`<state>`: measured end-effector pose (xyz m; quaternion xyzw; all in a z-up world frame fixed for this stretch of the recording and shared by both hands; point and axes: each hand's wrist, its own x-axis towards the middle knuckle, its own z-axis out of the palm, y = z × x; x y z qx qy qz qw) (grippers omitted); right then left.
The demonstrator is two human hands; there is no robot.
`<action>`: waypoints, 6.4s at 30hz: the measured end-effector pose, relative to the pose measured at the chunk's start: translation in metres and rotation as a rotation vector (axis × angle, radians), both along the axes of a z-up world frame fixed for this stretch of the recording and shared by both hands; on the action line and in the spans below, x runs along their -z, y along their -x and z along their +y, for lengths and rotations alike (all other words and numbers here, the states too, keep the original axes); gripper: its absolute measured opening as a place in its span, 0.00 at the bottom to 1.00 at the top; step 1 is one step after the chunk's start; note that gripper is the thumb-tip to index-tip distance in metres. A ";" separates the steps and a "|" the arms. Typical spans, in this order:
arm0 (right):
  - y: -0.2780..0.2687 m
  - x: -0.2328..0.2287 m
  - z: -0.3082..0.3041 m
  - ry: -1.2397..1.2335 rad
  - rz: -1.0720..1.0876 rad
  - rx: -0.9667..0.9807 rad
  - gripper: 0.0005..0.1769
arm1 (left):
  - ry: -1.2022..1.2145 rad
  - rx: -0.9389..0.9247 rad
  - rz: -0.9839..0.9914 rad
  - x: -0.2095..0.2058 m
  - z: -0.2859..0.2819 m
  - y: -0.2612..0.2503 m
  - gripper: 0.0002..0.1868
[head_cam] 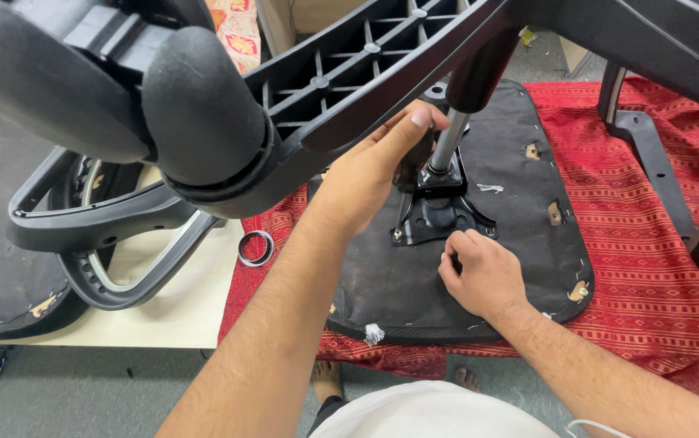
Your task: The person attaches a gas lift to an office chair base using a screwdriver. They align the lift with the base, insert and tighten screws, and reposition the chair base to access different fastening points.
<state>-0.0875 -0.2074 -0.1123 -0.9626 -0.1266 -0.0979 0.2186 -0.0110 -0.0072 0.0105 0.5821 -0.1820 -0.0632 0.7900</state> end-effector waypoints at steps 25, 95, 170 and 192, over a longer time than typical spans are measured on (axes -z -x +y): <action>0.000 -0.001 0.001 0.005 0.022 0.010 0.07 | 0.030 -0.001 -0.071 0.002 -0.004 0.003 0.22; -0.001 0.000 -0.005 -0.085 -0.023 -0.016 0.08 | 0.187 0.061 -0.091 0.001 -0.023 -0.012 0.18; 0.003 0.008 -0.006 -0.053 -0.041 0.002 0.09 | -0.119 -0.382 -0.158 0.012 -0.023 0.005 0.19; -0.001 0.015 -0.017 -0.028 -0.051 -0.107 0.09 | -0.277 -0.704 -0.344 0.018 -0.038 0.018 0.17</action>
